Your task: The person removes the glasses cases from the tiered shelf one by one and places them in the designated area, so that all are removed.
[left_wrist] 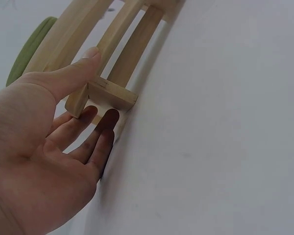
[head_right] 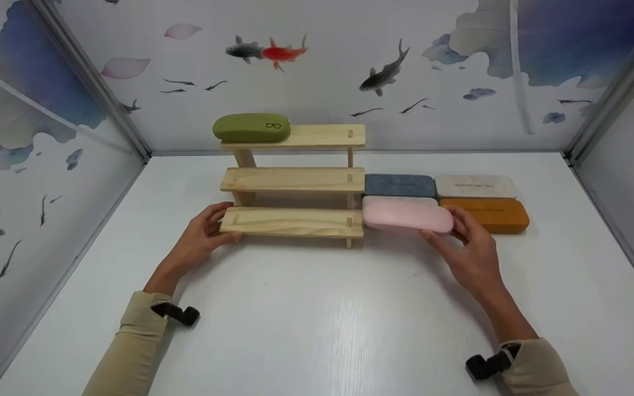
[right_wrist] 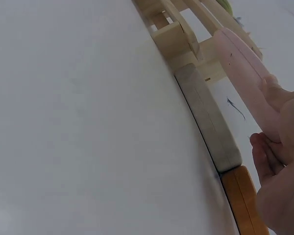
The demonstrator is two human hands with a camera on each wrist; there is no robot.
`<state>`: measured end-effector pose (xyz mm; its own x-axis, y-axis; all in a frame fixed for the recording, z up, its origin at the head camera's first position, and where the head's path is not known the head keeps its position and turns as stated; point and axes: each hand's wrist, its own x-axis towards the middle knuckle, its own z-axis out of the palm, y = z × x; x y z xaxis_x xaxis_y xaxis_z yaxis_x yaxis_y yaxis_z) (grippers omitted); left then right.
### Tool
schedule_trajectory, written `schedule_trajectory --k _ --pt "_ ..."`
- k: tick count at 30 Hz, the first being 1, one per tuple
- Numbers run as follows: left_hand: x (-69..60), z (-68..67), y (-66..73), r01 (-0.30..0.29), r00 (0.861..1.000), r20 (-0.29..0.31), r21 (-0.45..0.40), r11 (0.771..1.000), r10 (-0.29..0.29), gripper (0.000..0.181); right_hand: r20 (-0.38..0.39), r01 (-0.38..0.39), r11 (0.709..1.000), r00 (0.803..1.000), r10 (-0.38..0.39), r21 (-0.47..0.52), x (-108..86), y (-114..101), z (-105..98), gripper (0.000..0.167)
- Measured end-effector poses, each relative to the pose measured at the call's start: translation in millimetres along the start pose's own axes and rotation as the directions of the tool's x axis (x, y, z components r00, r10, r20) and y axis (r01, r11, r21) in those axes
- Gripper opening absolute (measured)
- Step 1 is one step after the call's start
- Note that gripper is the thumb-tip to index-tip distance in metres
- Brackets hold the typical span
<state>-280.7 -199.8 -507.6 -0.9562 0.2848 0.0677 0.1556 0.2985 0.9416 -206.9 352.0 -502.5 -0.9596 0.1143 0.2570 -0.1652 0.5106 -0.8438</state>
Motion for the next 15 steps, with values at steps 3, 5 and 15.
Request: schedule_trajectory --k 3,5,15 --pt "-0.2 0.7 0.5 0.003 1.0 -0.001 -0.004 1.0 -0.003 0.085 0.017 -0.008 1.0 1.0 0.008 -0.013 -0.8 3.2 -2.9 0.072" --pt "-0.2 0.9 0.5 0.006 1.0 -0.001 -0.01 1.0 -0.006 0.085 0.03 -0.009 1.0 1.0 0.01 -0.02 -1.3 5.4 -4.8 0.073" --pt "0.5 -0.1 -1.9 -0.012 1.0 0.006 -0.015 1.0 0.012 0.085 0.082 0.022 0.999 0.996 -0.019 -0.032 -6.2 10.9 -11.0 0.074"
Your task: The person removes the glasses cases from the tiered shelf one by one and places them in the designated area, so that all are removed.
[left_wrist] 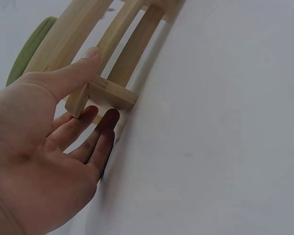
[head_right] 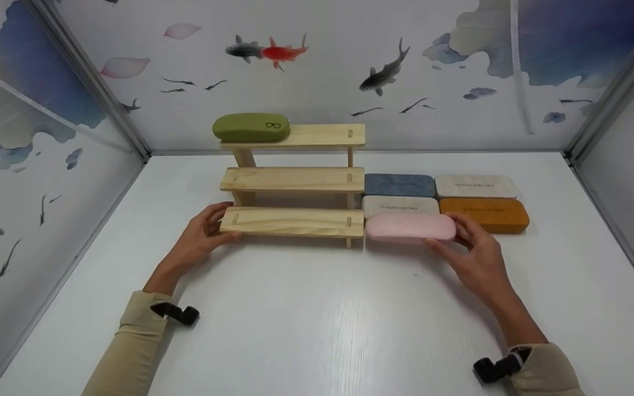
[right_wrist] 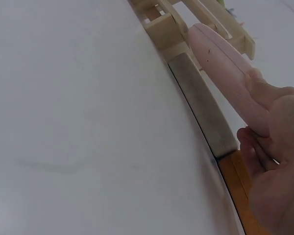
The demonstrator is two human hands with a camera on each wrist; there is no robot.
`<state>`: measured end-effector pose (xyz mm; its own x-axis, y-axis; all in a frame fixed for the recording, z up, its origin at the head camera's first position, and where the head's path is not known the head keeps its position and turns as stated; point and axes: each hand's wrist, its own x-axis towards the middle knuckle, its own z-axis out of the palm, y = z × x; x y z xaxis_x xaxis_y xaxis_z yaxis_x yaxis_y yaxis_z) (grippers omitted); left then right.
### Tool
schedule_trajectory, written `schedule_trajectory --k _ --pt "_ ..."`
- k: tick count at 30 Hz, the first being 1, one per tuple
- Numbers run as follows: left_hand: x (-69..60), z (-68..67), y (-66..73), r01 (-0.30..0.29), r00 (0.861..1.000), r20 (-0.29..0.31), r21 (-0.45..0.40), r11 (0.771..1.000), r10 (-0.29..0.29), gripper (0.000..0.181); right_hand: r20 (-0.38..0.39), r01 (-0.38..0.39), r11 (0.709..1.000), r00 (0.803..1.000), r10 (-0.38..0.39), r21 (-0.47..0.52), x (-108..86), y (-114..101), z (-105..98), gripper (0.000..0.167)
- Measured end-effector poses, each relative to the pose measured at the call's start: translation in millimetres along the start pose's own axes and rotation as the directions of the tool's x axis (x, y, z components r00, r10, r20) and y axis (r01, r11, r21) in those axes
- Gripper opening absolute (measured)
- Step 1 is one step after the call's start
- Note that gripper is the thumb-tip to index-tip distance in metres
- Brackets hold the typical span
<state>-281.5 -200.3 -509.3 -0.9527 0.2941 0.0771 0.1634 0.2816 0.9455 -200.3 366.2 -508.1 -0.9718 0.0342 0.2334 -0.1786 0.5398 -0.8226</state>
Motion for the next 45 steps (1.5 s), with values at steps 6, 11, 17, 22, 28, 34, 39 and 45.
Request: schedule_trajectory --k 6,11,17,22,28,34,39,45 --pt "0.1 -0.6 0.2 -0.006 1.0 0.008 -0.004 1.0 0.007 0.085 0.036 -0.017 0.999 0.999 0.018 -0.031 -0.9 -1.5 0.0 0.076" --pt "-0.3 -0.6 0.9 -0.006 1.0 0.008 0.007 1.0 0.006 0.083 0.062 -0.054 0.996 0.996 0.058 -0.067 -1.6 -1.6 -0.3 0.081" --pt "-1.6 -0.4 1.5 0.004 1.0 0.005 0.021 1.0 -0.004 0.085 0.095 -0.052 0.994 0.994 0.061 -0.093 -1.5 -1.9 0.4 0.08" --pt "-1.8 -0.5 1.1 0.005 1.0 0.005 0.016 1.0 -0.005 0.087 0.117 -0.056 0.99 0.991 0.071 -0.133 -1.1 -0.9 0.2 0.077" --pt "-1.7 -0.2 1.9 0.007 1.0 0.002 0.012 1.0 -0.007 0.087 0.158 -0.071 0.982 0.982 0.099 -0.174 0.1 -1.4 0.7 0.08" --pt "-1.0 0.7 3.1 0.009 1.0 0.002 0.002 1.0 -0.009 0.084 0.186 -0.066 0.98 0.977 0.102 -0.187 0.9 -4.1 0.0 0.08" --pt "-1.2 1.0 2.5 0.009 1.0 -0.003 0.005 1.0 -0.009 0.083 0.196 -0.08 0.976 0.973 0.121 -0.202 1.9 -4.2 -0.2 0.084" --pt "-1.6 1.1 3.0 0.008 1.0 0.001 0.002 1.0 -0.008 0.083 0.206 -0.096 0.972 0.968 0.141 -0.215 2.9 -4.4 -0.7 0.089"
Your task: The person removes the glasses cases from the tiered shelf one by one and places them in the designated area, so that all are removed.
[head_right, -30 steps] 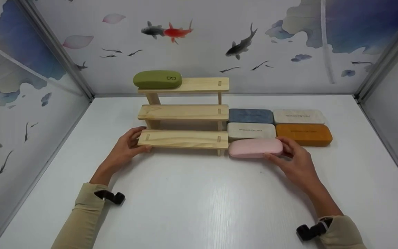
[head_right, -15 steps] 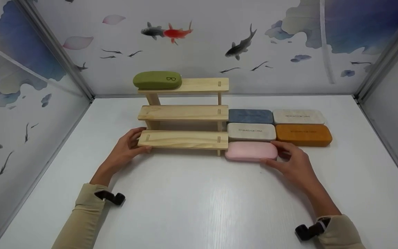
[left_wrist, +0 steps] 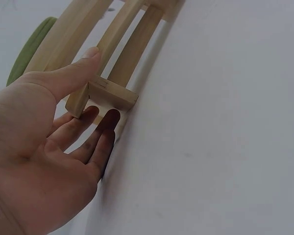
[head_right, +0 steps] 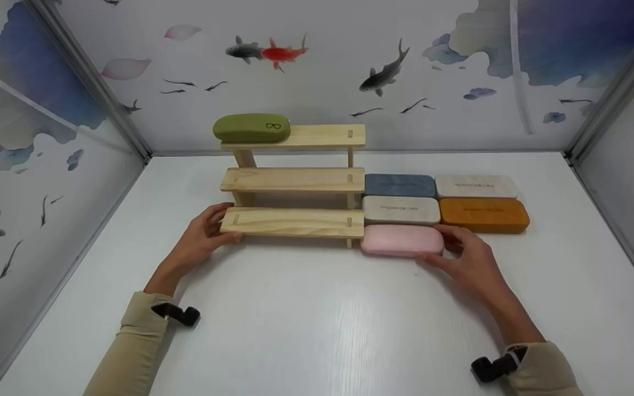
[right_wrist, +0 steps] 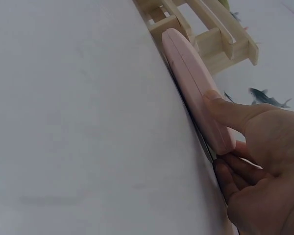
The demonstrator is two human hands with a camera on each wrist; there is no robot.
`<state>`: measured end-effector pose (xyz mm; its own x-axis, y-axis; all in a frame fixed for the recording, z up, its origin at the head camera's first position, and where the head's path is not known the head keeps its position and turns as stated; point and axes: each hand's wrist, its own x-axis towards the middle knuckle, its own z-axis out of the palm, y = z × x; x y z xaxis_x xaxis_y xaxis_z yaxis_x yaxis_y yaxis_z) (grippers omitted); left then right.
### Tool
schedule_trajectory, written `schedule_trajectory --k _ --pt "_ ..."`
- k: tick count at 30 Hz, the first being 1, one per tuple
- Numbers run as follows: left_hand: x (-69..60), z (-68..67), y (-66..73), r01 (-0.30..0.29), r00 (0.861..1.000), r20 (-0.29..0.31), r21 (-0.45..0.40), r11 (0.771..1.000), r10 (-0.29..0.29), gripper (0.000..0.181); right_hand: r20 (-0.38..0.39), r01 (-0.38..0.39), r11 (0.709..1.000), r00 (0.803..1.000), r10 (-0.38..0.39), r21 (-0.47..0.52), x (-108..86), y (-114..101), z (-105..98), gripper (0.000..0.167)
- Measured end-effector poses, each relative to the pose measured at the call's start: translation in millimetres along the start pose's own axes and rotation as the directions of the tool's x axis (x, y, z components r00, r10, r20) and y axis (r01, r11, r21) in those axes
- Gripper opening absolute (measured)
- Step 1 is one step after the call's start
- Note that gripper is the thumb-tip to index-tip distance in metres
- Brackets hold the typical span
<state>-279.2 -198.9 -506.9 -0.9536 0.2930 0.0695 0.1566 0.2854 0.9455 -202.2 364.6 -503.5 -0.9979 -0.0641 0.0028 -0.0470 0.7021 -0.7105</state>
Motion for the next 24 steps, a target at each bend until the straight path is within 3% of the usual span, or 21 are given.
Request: schedule_trajectory --k 12,18,24 --pt "0.2 0.0 -0.3 0.002 1.0 -0.005 -0.003 1.0 -0.002 0.083 0.0 -0.041 0.999 0.999 0.041 0.022 -1.3 -4 -3 0.093" --pt "0.0 0.5 -0.2 0.007 1.0 -0.003 0.0 1.0 -0.007 0.086 -0.106 0.006 0.998 0.994 0.001 0.07 -1.4 -6 -3 0.077" --pt "0.7 0.0 -0.7 0.002 1.0 -0.003 -0.001 1.0 -0.002 0.087 -0.224 0.042 0.993 0.974 -0.016 0.112 1.7 -19 -3 0.071"
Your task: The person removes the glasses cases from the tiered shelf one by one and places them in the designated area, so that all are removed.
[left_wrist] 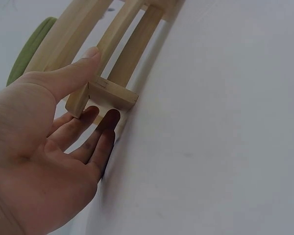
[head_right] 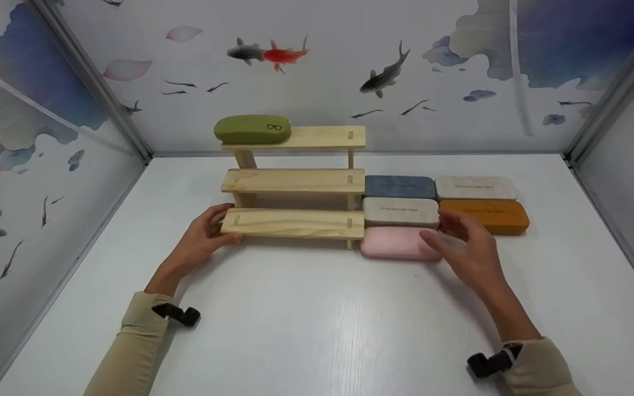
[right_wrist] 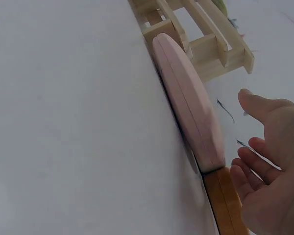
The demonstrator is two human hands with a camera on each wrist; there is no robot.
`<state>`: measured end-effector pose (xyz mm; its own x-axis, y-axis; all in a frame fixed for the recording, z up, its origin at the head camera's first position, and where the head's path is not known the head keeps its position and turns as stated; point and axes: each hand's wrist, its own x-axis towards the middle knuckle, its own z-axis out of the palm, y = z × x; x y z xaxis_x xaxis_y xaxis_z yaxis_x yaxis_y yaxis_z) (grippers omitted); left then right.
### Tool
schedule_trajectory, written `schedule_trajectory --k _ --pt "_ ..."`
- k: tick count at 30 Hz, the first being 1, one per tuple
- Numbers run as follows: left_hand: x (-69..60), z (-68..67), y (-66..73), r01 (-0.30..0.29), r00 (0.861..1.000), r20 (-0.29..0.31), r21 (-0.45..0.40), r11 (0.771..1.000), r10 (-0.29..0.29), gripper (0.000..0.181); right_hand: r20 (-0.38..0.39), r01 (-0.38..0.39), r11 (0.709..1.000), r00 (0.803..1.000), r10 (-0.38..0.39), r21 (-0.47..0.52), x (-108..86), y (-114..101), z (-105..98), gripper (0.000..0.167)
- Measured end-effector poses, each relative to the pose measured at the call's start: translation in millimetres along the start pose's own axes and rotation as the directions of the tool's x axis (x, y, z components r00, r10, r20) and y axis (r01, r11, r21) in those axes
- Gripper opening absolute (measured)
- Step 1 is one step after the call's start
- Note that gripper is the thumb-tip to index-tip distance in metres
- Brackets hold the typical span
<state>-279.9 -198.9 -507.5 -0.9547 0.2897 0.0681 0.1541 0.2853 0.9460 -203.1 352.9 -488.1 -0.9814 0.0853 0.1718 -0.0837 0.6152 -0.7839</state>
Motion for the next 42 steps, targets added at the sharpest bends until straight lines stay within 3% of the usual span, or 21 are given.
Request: schedule_trajectory --k 4,10,17,24,42 --pt "-0.1 0.1 -0.7 0.001 1.0 0.0 0.005 1.0 -0.001 0.085 -0.031 0.032 0.999 0.999 -0.031 0.035 3.9 -11 5 0.066" --pt "0.5 1.0 0.2 0.006 1.0 0.003 0.008 1.0 -0.007 0.084 -0.075 0.141 0.986 0.988 -0.134 0.089 11.1 -27 15 0.055" --pt "2.2 2.1 -1.8 0.005 1.0 0.005 0.009 1.0 -0.005 0.087 -0.089 0.18 0.974 0.982 -0.168 0.138 20.1 -43 26 0.048" --pt "2.1 1.2 -2.6 -0.005 1.0 0.007 -0.001 1.0 0.005 0.085 -0.113 0.29 0.939 0.956 -0.272 0.186 29.3 -63 38 0.042" --pt "1.5 -0.5 -1.5 0.0 1.0 -0.004 0.017 1.0 0.001 0.086 -0.078 0.354 0.904 0.935 -0.345 0.239 63.0 -110 66 0.047"
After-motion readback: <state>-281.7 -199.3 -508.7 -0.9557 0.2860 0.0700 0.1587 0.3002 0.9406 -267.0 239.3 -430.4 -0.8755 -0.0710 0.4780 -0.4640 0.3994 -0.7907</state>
